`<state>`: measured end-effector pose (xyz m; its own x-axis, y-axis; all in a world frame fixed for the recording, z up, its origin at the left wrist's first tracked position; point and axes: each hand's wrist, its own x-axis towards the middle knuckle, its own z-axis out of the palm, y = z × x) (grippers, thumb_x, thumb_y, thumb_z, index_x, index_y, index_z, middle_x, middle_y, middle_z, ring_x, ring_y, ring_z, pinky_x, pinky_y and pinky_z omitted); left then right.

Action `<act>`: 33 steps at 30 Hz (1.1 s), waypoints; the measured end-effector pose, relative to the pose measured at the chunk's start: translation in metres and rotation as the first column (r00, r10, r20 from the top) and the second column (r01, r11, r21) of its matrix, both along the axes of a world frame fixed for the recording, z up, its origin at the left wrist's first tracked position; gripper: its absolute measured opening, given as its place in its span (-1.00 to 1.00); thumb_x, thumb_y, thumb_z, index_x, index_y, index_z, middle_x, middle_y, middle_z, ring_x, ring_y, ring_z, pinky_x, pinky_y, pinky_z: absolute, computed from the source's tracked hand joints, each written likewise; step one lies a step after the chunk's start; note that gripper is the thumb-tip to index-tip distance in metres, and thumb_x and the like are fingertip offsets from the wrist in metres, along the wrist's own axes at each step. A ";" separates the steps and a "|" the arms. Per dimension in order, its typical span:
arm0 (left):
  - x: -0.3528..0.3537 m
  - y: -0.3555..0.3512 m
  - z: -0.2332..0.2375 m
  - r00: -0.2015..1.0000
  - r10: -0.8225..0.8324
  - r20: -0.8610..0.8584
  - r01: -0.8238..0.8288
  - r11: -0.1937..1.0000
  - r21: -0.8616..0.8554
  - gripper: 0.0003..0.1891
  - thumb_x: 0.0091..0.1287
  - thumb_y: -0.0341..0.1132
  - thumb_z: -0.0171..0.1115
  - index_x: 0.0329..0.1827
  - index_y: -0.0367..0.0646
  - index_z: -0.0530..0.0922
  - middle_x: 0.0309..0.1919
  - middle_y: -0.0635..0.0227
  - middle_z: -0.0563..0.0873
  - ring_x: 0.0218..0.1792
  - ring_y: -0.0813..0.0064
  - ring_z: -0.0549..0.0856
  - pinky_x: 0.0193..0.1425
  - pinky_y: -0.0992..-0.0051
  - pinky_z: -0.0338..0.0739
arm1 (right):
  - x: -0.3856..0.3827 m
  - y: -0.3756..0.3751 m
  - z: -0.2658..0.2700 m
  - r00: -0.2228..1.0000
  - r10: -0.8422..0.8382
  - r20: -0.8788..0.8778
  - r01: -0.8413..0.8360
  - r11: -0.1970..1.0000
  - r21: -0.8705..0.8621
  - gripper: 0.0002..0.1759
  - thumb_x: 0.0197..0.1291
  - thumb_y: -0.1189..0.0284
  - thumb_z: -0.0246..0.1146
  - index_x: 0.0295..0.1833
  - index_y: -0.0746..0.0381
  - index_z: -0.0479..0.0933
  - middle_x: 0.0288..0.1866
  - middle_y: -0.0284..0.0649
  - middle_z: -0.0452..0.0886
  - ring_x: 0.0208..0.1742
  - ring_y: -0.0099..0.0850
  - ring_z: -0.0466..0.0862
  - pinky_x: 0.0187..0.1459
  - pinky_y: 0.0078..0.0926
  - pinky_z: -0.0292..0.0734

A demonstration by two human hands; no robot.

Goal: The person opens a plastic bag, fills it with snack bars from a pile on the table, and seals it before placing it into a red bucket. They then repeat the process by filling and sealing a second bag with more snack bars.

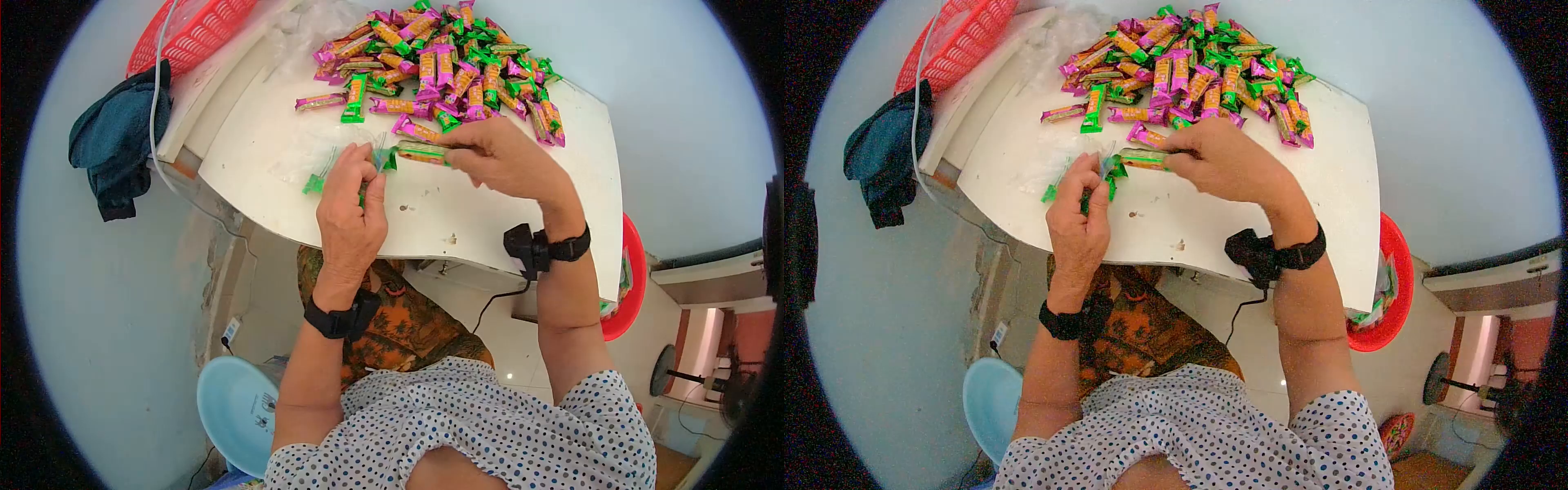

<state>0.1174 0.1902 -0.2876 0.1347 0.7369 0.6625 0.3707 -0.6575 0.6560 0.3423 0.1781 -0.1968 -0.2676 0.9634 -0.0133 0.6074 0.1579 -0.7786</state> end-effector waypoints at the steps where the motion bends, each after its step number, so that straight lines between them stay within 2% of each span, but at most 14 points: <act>1: 0.000 0.001 0.000 1.000 0.004 -0.002 -0.004 1.000 0.022 -0.91 0.35 -0.52 0.24 -0.17 -0.27 0.50 0.12 -0.08 0.69 0.25 -0.14 0.61 0.27 0.12 0.53 | -0.005 0.001 -0.003 0.998 0.016 -0.054 -0.017 1.000 -0.013 -0.74 0.34 0.44 0.22 0.04 0.34 0.66 -0.46 -0.38 0.59 -0.57 -0.66 0.52 -0.54 -0.62 0.43; 4: 0.000 0.001 0.001 0.999 -0.010 0.030 0.010 1.000 0.002 -0.91 0.35 -0.52 0.24 -0.16 -0.27 0.50 0.13 -0.10 0.68 0.25 -0.13 0.61 0.28 0.13 0.53 | -0.017 0.001 -0.003 0.996 -0.002 -0.084 -0.004 0.998 -0.070 -0.70 0.36 0.44 0.22 0.10 0.37 0.62 -0.46 -0.37 0.61 -0.58 -0.67 0.54 -0.55 -0.62 0.43; 7: -0.001 -0.001 0.002 0.999 -0.015 0.047 0.018 0.998 -0.058 -0.92 0.44 -0.46 0.21 -0.16 -0.29 0.51 0.21 -0.08 0.66 0.33 0.07 0.59 0.37 0.28 0.44 | -0.024 0.001 0.000 0.997 0.011 -0.071 -0.020 0.991 -0.136 -0.70 0.38 0.42 0.20 0.11 0.38 0.60 -0.46 -0.36 0.63 -0.60 -0.67 0.55 -0.57 -0.64 0.42; 10: -0.002 -0.001 0.002 0.996 -0.015 0.084 0.021 0.997 -0.075 -0.92 0.44 -0.47 0.20 -0.16 -0.30 0.51 0.22 -0.08 0.65 0.33 0.08 0.58 0.36 0.29 0.44 | -0.022 0.000 0.002 0.986 0.025 -0.162 -0.053 0.984 -0.172 -0.75 0.40 0.34 0.17 -0.10 0.32 0.62 -0.46 -0.29 0.65 -0.64 -0.61 0.58 -0.64 -0.60 0.45; 13: -0.002 -0.001 0.002 0.993 -0.031 0.111 0.045 0.992 -0.121 -0.93 0.44 -0.47 0.20 -0.17 -0.31 0.50 0.25 -0.08 0.63 0.33 0.08 0.59 0.36 0.29 0.44 | -0.020 0.003 0.000 0.969 0.015 -0.247 -0.067 0.977 -0.205 -0.72 0.45 0.34 0.12 -0.10 0.34 0.62 -0.46 -0.30 0.64 -0.64 -0.61 0.59 -0.67 -0.62 0.45; 16: -0.003 0.000 0.001 0.996 -0.045 0.083 0.052 0.994 -0.092 -0.92 0.44 -0.48 0.20 -0.16 -0.31 0.50 0.27 -0.07 0.62 0.35 0.09 0.57 0.37 0.28 0.43 | -0.028 0.006 -0.009 0.953 0.027 -0.303 -0.077 0.985 -0.154 -0.71 0.48 0.34 0.09 -0.09 0.34 0.61 -0.46 -0.29 0.64 -0.64 -0.59 0.61 -0.67 -0.60 0.48; 19: -0.002 0.002 -0.001 0.998 -0.013 0.062 0.013 1.000 0.000 -0.92 0.40 -0.49 0.21 -0.15 -0.27 0.48 0.20 -0.08 0.65 0.31 -0.12 0.57 0.30 0.14 0.50 | -0.037 0.009 -0.016 0.916 -0.047 -0.398 -0.042 0.977 -0.211 -0.71 0.52 0.36 0.08 0.03 0.34 0.60 -0.45 -0.30 0.66 -0.64 -0.64 0.60 -0.64 -0.68 0.46; 22: -0.002 0.001 0.002 0.998 -0.006 0.057 0.006 1.000 0.002 -0.92 0.40 -0.49 0.21 -0.15 -0.26 0.48 0.20 -0.06 0.65 0.32 -0.13 0.56 0.30 0.14 0.50 | -0.035 0.011 -0.016 0.946 -0.084 -0.314 0.015 0.976 -0.216 -0.71 0.52 0.34 0.09 0.00 0.33 0.60 -0.46 -0.33 0.64 -0.65 -0.65 0.58 -0.65 -0.68 0.45; 25: -0.003 0.000 0.003 0.995 -0.036 0.098 0.043 0.997 -0.070 -0.95 0.44 -0.50 0.18 -0.15 -0.30 0.49 0.29 -0.08 0.60 0.41 0.05 0.50 0.43 0.24 0.39 | -0.035 0.011 -0.011 0.954 -0.192 -0.229 0.141 0.965 -0.222 -0.70 0.52 0.31 0.10 0.00 0.32 0.61 -0.46 -0.34 0.65 -0.67 -0.66 0.55 -0.67 -0.69 0.42; 28: -0.002 0.002 0.000 0.993 -0.039 0.111 0.043 0.998 -0.037 -0.93 0.41 -0.48 0.20 -0.15 -0.26 0.48 0.20 -0.06 0.65 0.33 -0.12 0.55 0.31 0.13 0.49 | -0.033 0.011 -0.014 0.944 -0.162 -0.286 0.100 0.971 -0.219 -0.70 0.52 0.30 0.10 -0.01 0.32 0.61 -0.45 -0.34 0.66 -0.68 -0.67 0.53 -0.69 -0.70 0.36; 31: -0.003 0.002 0.004 0.999 -0.041 0.036 0.040 0.999 0.018 -0.93 0.40 -0.48 0.21 -0.15 -0.26 0.49 0.20 -0.04 0.65 0.34 -0.12 0.54 0.32 0.13 0.49 | -0.040 0.014 -0.019 0.905 -0.177 -0.386 0.096 0.971 -0.220 -0.69 0.53 0.31 0.10 0.06 0.32 0.61 -0.40 -0.33 0.66 -0.64 -0.67 0.54 -0.64 -0.69 0.38; 33: -0.003 0.001 0.004 0.998 -0.045 0.046 0.045 0.999 0.006 -0.92 0.39 -0.49 0.21 -0.15 -0.26 0.49 0.19 -0.03 0.66 0.35 -0.14 0.53 0.33 0.11 0.48 | -0.044 0.013 -0.027 0.870 -0.122 -0.478 0.013 0.974 -0.227 -0.69 0.51 0.34 0.12 0.16 0.33 0.57 -0.36 -0.32 0.66 -0.60 -0.66 0.54 -0.59 -0.67 0.41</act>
